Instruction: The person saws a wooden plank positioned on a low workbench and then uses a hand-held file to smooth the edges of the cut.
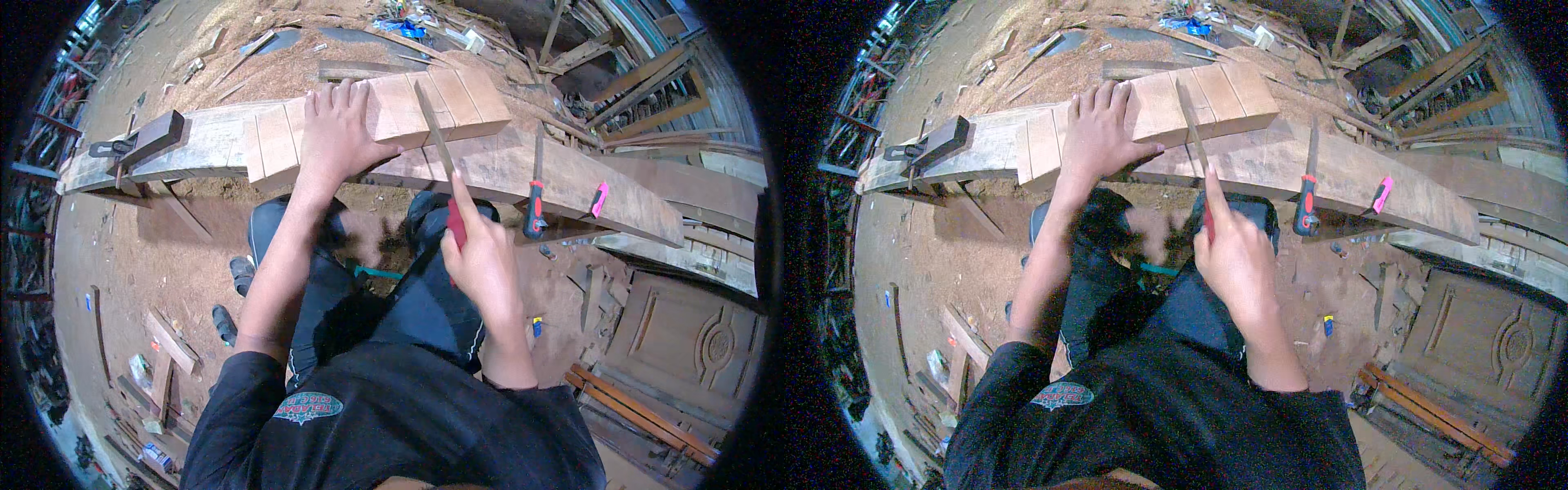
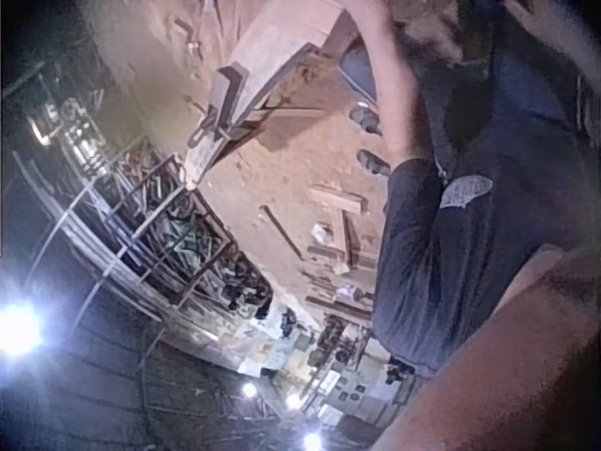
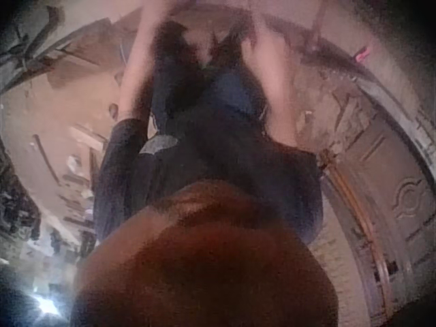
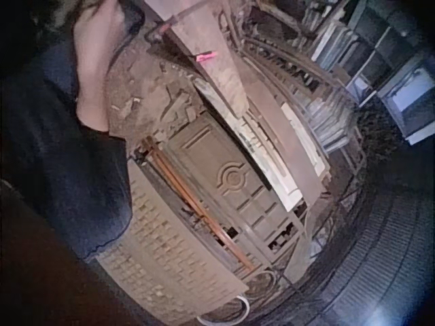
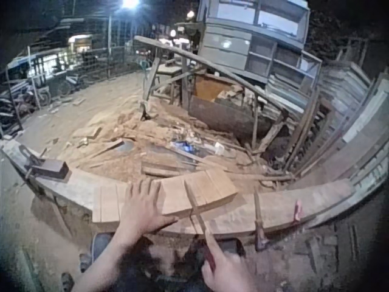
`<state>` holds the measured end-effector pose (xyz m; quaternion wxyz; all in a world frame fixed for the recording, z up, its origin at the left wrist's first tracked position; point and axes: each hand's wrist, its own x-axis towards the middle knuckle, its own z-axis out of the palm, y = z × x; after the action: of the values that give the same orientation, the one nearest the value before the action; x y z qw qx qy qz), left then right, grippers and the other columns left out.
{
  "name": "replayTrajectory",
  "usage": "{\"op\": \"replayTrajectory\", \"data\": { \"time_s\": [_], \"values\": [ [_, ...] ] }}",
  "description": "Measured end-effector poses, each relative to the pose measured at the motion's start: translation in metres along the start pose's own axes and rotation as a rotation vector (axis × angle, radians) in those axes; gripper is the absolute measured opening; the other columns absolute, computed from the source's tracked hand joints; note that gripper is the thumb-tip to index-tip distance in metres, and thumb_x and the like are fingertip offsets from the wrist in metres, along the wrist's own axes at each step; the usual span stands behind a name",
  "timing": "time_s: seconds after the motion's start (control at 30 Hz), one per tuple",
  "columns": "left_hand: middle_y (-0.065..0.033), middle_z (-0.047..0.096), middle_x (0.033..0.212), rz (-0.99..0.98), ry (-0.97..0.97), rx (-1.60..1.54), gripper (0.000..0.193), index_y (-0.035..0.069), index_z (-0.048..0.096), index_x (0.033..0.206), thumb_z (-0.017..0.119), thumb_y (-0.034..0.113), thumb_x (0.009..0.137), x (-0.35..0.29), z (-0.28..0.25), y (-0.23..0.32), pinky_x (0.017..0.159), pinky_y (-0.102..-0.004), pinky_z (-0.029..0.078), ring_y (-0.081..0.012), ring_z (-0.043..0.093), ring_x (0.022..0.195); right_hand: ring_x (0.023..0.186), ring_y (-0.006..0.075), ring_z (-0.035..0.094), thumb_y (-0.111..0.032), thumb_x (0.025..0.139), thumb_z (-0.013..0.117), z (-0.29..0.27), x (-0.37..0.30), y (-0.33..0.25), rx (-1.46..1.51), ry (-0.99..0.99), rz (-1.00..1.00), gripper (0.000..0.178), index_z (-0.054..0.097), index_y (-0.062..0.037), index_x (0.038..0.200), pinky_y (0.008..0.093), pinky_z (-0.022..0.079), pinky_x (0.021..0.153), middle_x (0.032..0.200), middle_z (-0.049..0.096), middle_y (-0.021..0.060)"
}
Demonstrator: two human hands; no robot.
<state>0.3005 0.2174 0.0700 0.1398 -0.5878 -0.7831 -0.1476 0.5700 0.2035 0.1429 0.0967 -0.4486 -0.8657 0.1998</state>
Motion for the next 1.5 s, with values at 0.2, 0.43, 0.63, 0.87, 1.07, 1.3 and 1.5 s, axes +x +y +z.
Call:
{"op": "replayTrajectory", "data": {
  "time_s": [0.2, 0.43, 0.63, 0.87, 1.07, 1.3, 1.5],
  "values": [
    [-0.0217, 0.051, 0.156, 0.010, -0.002, -0.010, 0.122, 0.003, 0.049, 0.155, 0.074, 0.086, 0.070, 0.000, 0.006, 0.000, 0.124, -0.0643, 0.031, -0.0440, 0.047, 0.144, 0.092, 0.0486, 0.074, -0.012, 0.086, 0.068, 0.001, 0.054, -0.011, -0.048, 0.017, -0.028, 0.077, 0.048, -0.0116, 0.161, 0.0588, 0.060, 0.087, 0.095, 0.074, 0.0305],
    [-0.0208, 0.050, 0.157, -0.025, -0.018, 0.005, 0.126, 0.005, 0.047, 0.157, 0.079, 0.085, 0.066, 0.003, 0.003, 0.002, 0.125, -0.0626, 0.030, -0.0436, 0.046, 0.145, 0.089, 0.0490, 0.074, -0.014, 0.086, 0.069, 0.012, 0.072, -0.003, -0.081, 0.096, -0.116, 0.076, 0.049, -0.0101, 0.159, 0.0598, 0.060, 0.084, 0.093, 0.074, 0.0305],
    [-0.0213, 0.049, 0.157, 0.024, 0.150, -0.151, 0.116, 0.005, 0.047, 0.156, 0.087, 0.071, 0.070, -0.001, -0.002, -0.002, 0.126, -0.0585, 0.031, -0.0428, 0.044, 0.148, 0.084, 0.0461, 0.074, -0.016, 0.089, 0.070, -0.007, -0.031, 0.016, 0.017, -0.030, -0.051, 0.084, 0.039, -0.0154, 0.166, 0.0587, 0.061, 0.077, 0.089, 0.073, 0.0270],
    [-0.0135, 0.066, 0.128, -0.121, 0.213, -1.496, 0.044, 0.003, 0.061, 0.132, 0.074, 0.026, 0.097, -0.087, -0.077, 0.081, 0.108, -0.0418, 0.048, -0.0284, 0.063, 0.121, 0.090, 0.0481, 0.073, -0.017, 0.092, 0.068, 0.015, -0.036, 0.029, 0.200, 0.023, -0.029, 0.084, 0.034, -0.0190, 0.169, 0.0564, 0.059, 0.084, 0.100, 0.074, 0.0274],
    [-0.0098, 0.066, 0.122, 0.793, -0.617, -2.020, 0.026, 0.002, 0.062, 0.124, 0.066, 0.019, 0.105, -0.141, -0.142, 0.204, 0.103, -0.0382, 0.050, -0.0193, 0.064, 0.116, 0.095, 0.0466, 0.074, -0.020, 0.096, 0.069, 0.030, -0.040, 0.041, 0.396, 0.007, 0.035, 0.080, 0.035, -0.0163, 0.169, 0.0510, 0.059, 0.087, 0.105, 0.075, 0.0293],
    [-0.0098, 0.066, 0.124, 1.094, -1.008, -2.401, 0.026, 0.002, 0.062, 0.125, 0.067, 0.019, 0.105, -0.162, -0.167, 0.292, 0.103, -0.0378, 0.050, -0.0191, 0.063, 0.117, 0.090, 0.0397, 0.075, -0.012, 0.094, 0.070, 0.051, -0.043, 0.048, 0.443, 0.085, -0.097, 0.084, 0.034, -0.0152, 0.169, 0.0461, 0.059, 0.087, 0.107, 0.076, 0.0253],
    [-0.0098, 0.065, 0.125, 1.177, -1.065, -2.500, 0.027, 0.002, 0.062, 0.126, 0.067, 0.019, 0.105, -0.164, -0.171, 0.315, 0.104, -0.0375, 0.050, -0.0190, 0.063, 0.118, 0.089, 0.0338, 0.074, -0.011, 0.094, 0.070, 0.054, -0.044, 0.065, 0.430, 0.064, -0.086, 0.084, 0.034, -0.0153, 0.170, 0.0428, 0.059, 0.088, 0.108, 0.076, 0.0235]
  ]
}}
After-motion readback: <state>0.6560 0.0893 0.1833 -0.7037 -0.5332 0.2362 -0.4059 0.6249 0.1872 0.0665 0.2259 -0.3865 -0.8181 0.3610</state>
